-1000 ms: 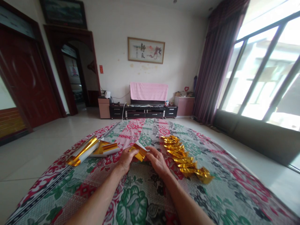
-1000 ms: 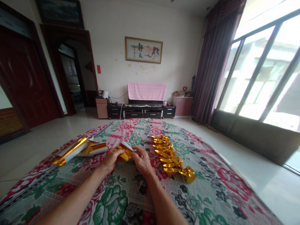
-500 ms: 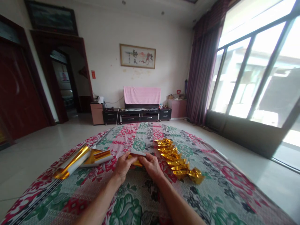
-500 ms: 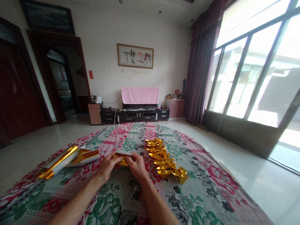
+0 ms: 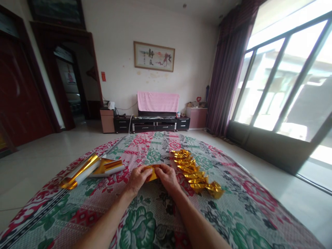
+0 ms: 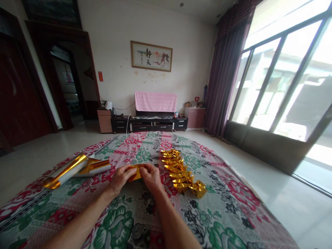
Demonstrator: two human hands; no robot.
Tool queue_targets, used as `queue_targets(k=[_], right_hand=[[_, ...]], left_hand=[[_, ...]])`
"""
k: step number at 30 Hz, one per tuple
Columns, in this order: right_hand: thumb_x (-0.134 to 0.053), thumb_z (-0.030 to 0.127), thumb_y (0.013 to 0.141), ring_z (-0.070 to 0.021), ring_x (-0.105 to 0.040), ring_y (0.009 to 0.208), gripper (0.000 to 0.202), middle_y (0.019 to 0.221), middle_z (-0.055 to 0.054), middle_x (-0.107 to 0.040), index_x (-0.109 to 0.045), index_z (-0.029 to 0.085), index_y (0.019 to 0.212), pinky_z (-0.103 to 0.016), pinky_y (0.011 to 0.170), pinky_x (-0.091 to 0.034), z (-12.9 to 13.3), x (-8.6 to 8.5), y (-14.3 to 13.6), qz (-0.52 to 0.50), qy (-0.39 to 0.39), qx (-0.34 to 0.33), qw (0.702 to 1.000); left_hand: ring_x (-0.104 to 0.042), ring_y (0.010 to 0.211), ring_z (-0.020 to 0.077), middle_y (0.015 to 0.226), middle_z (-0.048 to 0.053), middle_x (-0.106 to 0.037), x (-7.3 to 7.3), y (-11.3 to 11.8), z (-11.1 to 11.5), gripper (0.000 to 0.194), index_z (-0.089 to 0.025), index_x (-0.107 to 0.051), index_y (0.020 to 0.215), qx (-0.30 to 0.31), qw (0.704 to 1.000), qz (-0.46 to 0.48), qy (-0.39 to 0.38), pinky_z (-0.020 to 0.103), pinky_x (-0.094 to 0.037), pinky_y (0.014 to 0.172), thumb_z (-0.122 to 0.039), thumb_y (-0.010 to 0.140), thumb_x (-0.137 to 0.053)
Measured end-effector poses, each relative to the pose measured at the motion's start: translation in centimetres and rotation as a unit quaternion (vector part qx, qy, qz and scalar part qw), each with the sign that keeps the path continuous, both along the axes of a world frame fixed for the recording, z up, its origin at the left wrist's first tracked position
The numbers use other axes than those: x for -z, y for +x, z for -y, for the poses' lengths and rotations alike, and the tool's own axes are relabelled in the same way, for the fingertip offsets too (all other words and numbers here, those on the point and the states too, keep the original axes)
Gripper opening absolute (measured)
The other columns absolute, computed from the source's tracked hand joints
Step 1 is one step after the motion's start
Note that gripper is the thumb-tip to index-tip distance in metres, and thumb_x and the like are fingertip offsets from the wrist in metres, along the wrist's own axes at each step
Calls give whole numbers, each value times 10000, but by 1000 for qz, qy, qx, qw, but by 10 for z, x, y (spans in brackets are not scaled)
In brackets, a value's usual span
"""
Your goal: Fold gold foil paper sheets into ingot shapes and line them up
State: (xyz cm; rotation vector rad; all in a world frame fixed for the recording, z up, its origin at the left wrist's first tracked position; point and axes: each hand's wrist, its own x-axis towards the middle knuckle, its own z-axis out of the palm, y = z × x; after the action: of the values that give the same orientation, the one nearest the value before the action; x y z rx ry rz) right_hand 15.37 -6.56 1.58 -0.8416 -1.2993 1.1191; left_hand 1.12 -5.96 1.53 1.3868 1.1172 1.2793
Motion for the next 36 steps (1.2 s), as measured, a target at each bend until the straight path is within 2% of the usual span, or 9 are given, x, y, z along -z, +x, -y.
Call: queue_targets(k=[5, 11, 16, 19, 21, 26, 28, 31, 36], right_hand=[[-585, 326, 705, -73, -419, 486, 166, 565, 43, -526, -612, 165, 677, -185, 481, -367, 1, 0, 0, 37, 22, 19, 999], [-558, 279, 708, -110, -524, 608, 202, 711, 16, -613, -630, 169, 861, -203, 571, -426, -3, 6, 0, 36, 23, -8, 999], [-581, 270, 667, -102, -498, 578, 171, 650, 28, -583, -622, 165, 796, -194, 548, -413, -1, 1, -1, 40, 22, 6, 999], [-579, 294, 668, -85, -445, 510, 180, 564, 49, -528, -615, 167, 790, -187, 502, -385, 0, -3, 0, 28, 15, 33, 999], [-574, 311, 673, -79, -417, 481, 196, 530, 60, -496, -604, 166, 801, -186, 476, -368, 0, -4, 1, 12, 3, 53, 999], [-567, 345, 670, -78, -410, 472, 219, 517, 61, -485, -578, 162, 788, -191, 457, -354, -3, -3, 4, -8, -7, 88, 996], [-561, 351, 674, -77, -408, 467, 222, 513, 62, -484, -574, 161, 787, -193, 457, -353, -4, -2, 4, -6, -4, 90, 996], [-557, 355, 675, -77, -405, 462, 227, 505, 61, -481, -579, 158, 786, -196, 457, -353, -5, -1, 5, 2, 0, 101, 995], [-552, 356, 673, -82, -428, 477, 267, 526, 54, -499, -590, 152, 842, -199, 468, -366, -8, 2, 4, -8, -4, 105, 994]], left_hand=[[-576, 548, 120, 616, -16, -644, 0, 2, 0, 281, -143, -645, 843, 7, 999, 28, -27, 196, -431, 512, -313, 620, -670], [-595, 561, 120, 630, -10, -658, 0, 4, 1, 234, -150, -633, 803, 7, 997, 58, -45, 202, -461, 551, -259, 603, -684], [-601, 579, 129, 633, -14, -645, -2, 5, 2, 374, -145, -603, 949, 11, 997, 66, -44, 212, -465, 563, -269, 605, -680], [-584, 579, 120, 675, -14, -640, 1, 4, 0, 509, -154, -534, 1135, 19, 998, 54, 5, 212, -457, 566, -290, 655, -635], [-547, 545, 103, 681, -19, -626, 3, 3, -2, 527, -163, -509, 1194, 1, 998, 22, 58, 201, -436, 545, -304, 693, -594], [-498, 517, 93, 670, -13, -613, 1, 2, 2, 426, -173, -566, 1171, -43, 982, -102, 153, 183, -402, 523, -317, 777, -492], [-528, 544, 96, 788, 9, -652, -2, 3, 6, 434, -192, -549, 1199, -56, 975, -132, 171, 184, -424, 553, -303, 785, -479], [-599, 660, 125, 918, 35, -675, -4, 4, 9, 434, -219, -554, 1199, -75, 966, -153, 194, 193, -460, 651, -267, 773, -487], [-628, 833, 164, 868, 44, -693, 0, 2, 7, 382, -225, -630, 1098, -63, 946, -204, 246, 225, -463, 797, -168, 776, -432]])
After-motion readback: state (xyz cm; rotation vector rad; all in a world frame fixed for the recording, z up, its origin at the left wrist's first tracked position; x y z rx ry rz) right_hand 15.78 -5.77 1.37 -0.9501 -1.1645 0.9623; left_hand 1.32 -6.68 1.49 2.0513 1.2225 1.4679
